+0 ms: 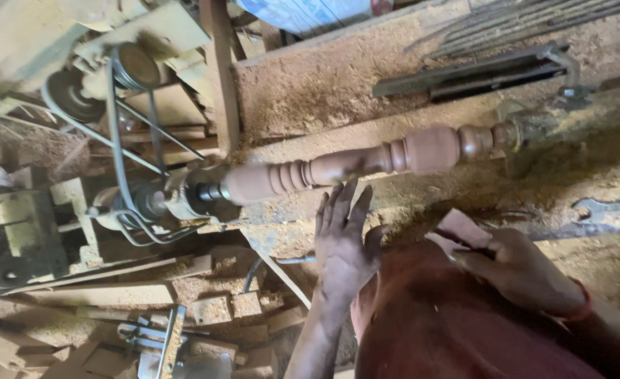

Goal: The person holds sandpaper against a wooden object spinning on a lathe. They use a small metal tool to cut decorative rings into the wood and apply sandpaper to the surface.

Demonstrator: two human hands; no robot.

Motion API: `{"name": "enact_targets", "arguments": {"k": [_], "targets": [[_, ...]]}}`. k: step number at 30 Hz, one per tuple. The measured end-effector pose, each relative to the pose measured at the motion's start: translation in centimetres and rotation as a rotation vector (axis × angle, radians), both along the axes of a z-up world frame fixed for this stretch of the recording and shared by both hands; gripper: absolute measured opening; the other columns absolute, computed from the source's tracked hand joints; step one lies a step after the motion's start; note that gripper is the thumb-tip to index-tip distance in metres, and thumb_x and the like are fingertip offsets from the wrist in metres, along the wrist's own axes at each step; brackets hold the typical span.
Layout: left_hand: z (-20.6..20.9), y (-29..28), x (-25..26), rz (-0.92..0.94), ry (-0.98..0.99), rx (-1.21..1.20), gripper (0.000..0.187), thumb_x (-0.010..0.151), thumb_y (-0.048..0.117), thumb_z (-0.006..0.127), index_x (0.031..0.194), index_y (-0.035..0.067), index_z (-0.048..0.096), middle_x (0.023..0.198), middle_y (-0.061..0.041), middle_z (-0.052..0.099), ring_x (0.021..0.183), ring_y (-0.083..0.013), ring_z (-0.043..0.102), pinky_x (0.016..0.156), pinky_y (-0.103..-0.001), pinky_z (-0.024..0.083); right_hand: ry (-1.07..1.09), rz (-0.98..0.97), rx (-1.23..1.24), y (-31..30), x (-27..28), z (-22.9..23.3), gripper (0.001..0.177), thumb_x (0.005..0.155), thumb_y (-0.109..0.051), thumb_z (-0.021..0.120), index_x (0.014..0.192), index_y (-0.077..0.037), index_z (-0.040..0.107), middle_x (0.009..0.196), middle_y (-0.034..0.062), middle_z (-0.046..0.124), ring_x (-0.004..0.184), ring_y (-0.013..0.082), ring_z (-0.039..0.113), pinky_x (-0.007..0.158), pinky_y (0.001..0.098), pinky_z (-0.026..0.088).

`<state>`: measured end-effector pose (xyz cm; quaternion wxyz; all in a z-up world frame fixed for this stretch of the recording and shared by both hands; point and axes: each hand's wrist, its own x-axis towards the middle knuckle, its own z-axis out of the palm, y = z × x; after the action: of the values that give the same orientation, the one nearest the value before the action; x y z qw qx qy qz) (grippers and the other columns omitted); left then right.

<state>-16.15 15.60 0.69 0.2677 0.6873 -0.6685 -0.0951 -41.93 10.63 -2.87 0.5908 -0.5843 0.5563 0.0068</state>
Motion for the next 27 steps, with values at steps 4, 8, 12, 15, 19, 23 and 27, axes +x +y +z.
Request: {"name": "enact_targets", "arguments": {"k": [4, 8, 12, 15, 19, 23, 27], "targets": [[0.8, 2.5, -1.3, 0.077, 0.510, 0.113, 0.045, 0.088, 0.013, 0.077, 0.130, 0.002, 0.068, 0.131, -0.019, 0.071, 0.122, -0.0339, 0.071, 0.106, -0.046, 0.058, -0.190, -0.005, 0.066, -0.3, -0.2, 0.0, 0.023, 0.091, -0.016, 0.072, 0.113, -0.014, 0.076, 0.060, -0.0011, 0.054, 0.056, 0.0097, 0.042, 0.047, 0.0300, 0.037], [1.2, 3.5, -3.1, 0.092, 0.891, 0.179, 0.039, 0.095, 0.009, 0.074, 0.132, -0.001, 0.066, 0.122, -0.019, 0.075, 0.111, -0.0246, 0.076, 0.094, -0.036, 0.064, -0.222, 0.050, 0.044, -0.6, 0.9, 0.3, 0.017, 0.091, -0.021, 0.073, 0.088, -0.004, 0.077, 0.056, 0.0018, 0.058, 0.053, 0.0108, 0.043, 0.044, 0.0313, 0.035], [1.1, 3.8, -4.4, 0.109, 0.982, 0.128, 0.033, 0.097, 0.004, 0.074, 0.129, -0.004, 0.068, 0.120, -0.019, 0.076, 0.109, -0.0180, 0.075, 0.092, -0.031, 0.065, -0.391, 0.222, -0.202, -0.9, 1.6, 0.6, 0.025, 0.084, -0.020, 0.070, 0.105, -0.007, 0.077, 0.064, -0.0013, 0.071, 0.052, 0.0081, 0.060, 0.047, 0.0276, 0.049], [1.1, 4.2, -4.7, 0.204, 0.970, 0.229, 0.025, 0.093, 0.005, 0.075, 0.117, -0.002, 0.073, 0.109, -0.017, 0.080, 0.094, -0.0164, 0.078, 0.077, -0.029, 0.066, -0.498, 0.361, -0.610, -0.6, 1.8, -0.5, 0.025, 0.086, -0.024, 0.071, 0.101, -0.004, 0.077, 0.075, 0.0028, 0.072, 0.059, 0.0101, 0.065, 0.052, 0.0294, 0.049], [1.4, 4.8, -4.8, 0.105, 1.038, 0.098, 0.024, 0.097, -0.007, 0.069, 0.121, -0.005, 0.070, 0.116, -0.018, 0.077, 0.106, -0.0163, 0.074, 0.096, -0.029, 0.060, -0.481, 0.338, -0.502, -0.2, 0.9, -2.4, 0.021, 0.090, -0.026, 0.067, 0.088, -0.007, 0.074, 0.071, 0.0022, 0.072, 0.056, 0.0121, 0.066, 0.049, 0.0283, 0.049], [1.2, 5.5, -5.2, 0.092, 1.241, 0.130, 0.041, 0.094, -0.014, 0.062, 0.133, -0.002, 0.060, 0.125, -0.015, 0.070, 0.104, -0.0172, 0.071, 0.093, -0.030, 0.059, -0.456, 0.044, -0.107, -0.4, 0.3, -3.3, 0.031, 0.101, -0.021, 0.052, 0.090, 0.000, 0.072, 0.066, 0.0075, 0.066, 0.052, 0.0138, 0.057, 0.046, 0.0289, 0.047], [-0.1, 6.1, -5.4, 0.031, 1.484, 0.122, 0.058, 0.094, -0.020, 0.049, 0.148, 0.001, 0.050, 0.129, -0.016, 0.069, 0.122, -0.0191, 0.067, 0.103, -0.029, 0.055, -0.607, -0.085, 0.068, -1.3, 0.5, -2.5, 0.039, 0.107, -0.023, 0.046, 0.084, 0.002, 0.067, 0.061, 0.0086, 0.066, 0.046, 0.0137, 0.054, 0.042, 0.0297, 0.046]]}}
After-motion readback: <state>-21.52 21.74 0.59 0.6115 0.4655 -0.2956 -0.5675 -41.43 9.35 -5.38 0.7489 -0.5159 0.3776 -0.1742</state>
